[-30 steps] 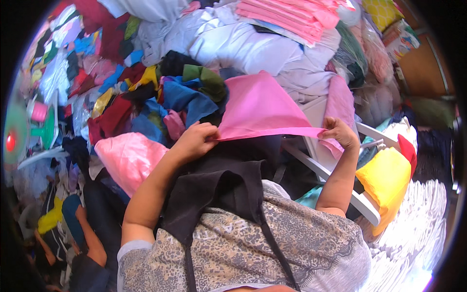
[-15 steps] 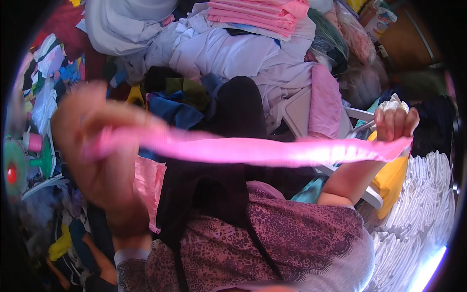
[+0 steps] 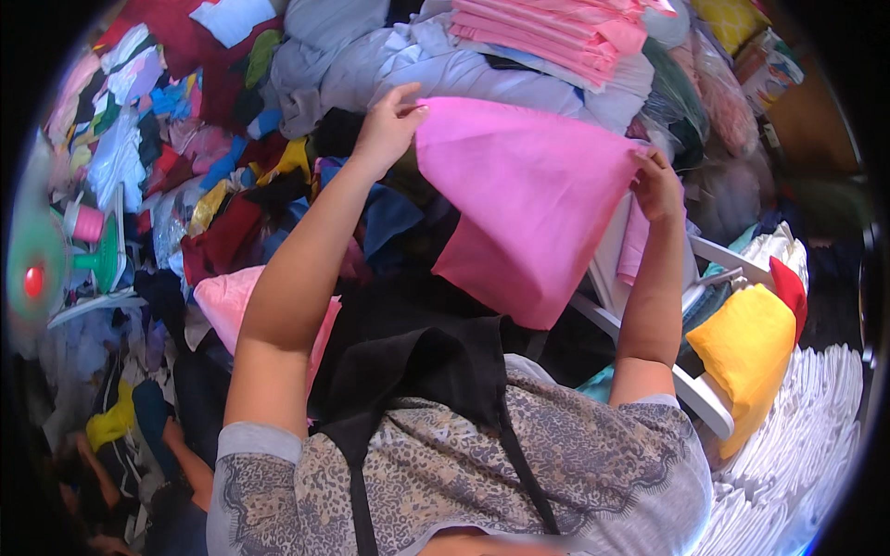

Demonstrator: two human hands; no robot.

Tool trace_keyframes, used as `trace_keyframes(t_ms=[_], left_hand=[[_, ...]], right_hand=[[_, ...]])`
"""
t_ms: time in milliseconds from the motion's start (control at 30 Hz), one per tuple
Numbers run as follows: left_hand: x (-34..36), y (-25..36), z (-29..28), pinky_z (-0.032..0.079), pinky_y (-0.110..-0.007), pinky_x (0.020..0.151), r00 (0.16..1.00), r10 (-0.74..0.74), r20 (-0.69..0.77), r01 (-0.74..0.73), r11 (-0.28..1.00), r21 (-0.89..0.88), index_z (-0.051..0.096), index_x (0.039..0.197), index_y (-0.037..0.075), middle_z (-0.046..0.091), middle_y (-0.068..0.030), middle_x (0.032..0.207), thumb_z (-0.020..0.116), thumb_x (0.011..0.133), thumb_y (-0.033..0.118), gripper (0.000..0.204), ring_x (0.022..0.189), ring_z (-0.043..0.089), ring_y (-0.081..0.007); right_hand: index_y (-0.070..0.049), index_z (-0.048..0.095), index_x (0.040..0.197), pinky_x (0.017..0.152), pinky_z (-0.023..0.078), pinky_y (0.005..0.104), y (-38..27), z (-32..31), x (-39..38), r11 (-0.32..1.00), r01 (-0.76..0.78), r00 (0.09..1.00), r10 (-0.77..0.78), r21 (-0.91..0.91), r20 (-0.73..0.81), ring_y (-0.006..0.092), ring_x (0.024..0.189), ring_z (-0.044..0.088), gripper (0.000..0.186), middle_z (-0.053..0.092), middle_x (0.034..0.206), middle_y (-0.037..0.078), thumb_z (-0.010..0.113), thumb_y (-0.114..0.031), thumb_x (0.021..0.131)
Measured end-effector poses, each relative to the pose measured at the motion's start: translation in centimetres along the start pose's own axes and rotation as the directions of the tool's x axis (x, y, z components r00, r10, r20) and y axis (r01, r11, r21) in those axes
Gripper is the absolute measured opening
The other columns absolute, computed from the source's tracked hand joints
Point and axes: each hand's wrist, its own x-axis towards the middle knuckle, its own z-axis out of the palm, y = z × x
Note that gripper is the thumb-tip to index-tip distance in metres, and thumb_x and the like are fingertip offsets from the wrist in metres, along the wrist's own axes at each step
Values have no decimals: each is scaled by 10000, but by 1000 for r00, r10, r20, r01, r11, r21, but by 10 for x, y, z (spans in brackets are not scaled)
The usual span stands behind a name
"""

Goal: The person sits on the floor and repeatedly picks up pink fabric pieces from a large pile, unfolds them, and folds them into smaller rectangles. The folded pieces are placed into a growing stack on the right side of the frame.

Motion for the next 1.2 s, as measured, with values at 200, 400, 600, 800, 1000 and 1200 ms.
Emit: trace_keyframes(t_ms=[200,400,600,800,1000,1200], left_hand=[[-30,-150,-30,500,-366,826,842,-452,-296,439,891,-111,533,1347,24,657,-105,1049,712,892,257,542,979,608,-218],[-117,-308,-86,437,-493,947,261,-965,-32,784,231,-577,479,1412,122,553,-116,1294,665,862,385,637,1192,510,-347],[-153,-347,-77,443,-446,1002,677,-735,-40,561,480,674,564,1351,63,612,-181,1282,706,787,427,686,1182,573,-362],[-148,-344,-62,457,-427,1020,769,-588,-253,518,340,785,666,1251,117,640,-198,1259,668,799,415,541,1193,592,-367],[-140,-309,-72,491,-449,978,569,-652,-502,818,386,426,711,1181,212,660,-152,1243,607,843,377,390,1151,620,-364],[-92,-248,-82,550,-426,803,629,-295,-719,613,757,225,787,930,123,739,-134,941,669,830,349,274,894,701,-355]], right_hand=[[-13,551,1331,1024,427,414,78,65,-26,700,129,936,-320,-702,-146,334,1261,507,629,521,1386,202,773,-312,823],[-110,550,1372,1112,345,474,101,155,-97,370,483,862,-358,-793,358,417,1357,392,655,374,1499,254,782,-321,797],[-222,564,1377,1136,294,536,108,180,-92,216,487,852,-328,-846,407,489,1398,283,620,270,1570,230,758,-311,795],[-284,564,1380,1133,279,558,113,189,-80,172,388,898,-291,-906,329,480,1417,269,511,264,1581,212,677,-339,885],[-306,576,1372,1116,264,592,117,189,-76,139,350,914,-268,-926,305,463,1433,258,382,248,1598,187,523,-376,1001],[-269,623,1324,1127,228,592,117,194,-74,99,375,903,-265,-922,339,417,1458,241,343,285,1594,158,502,-355,1014]])
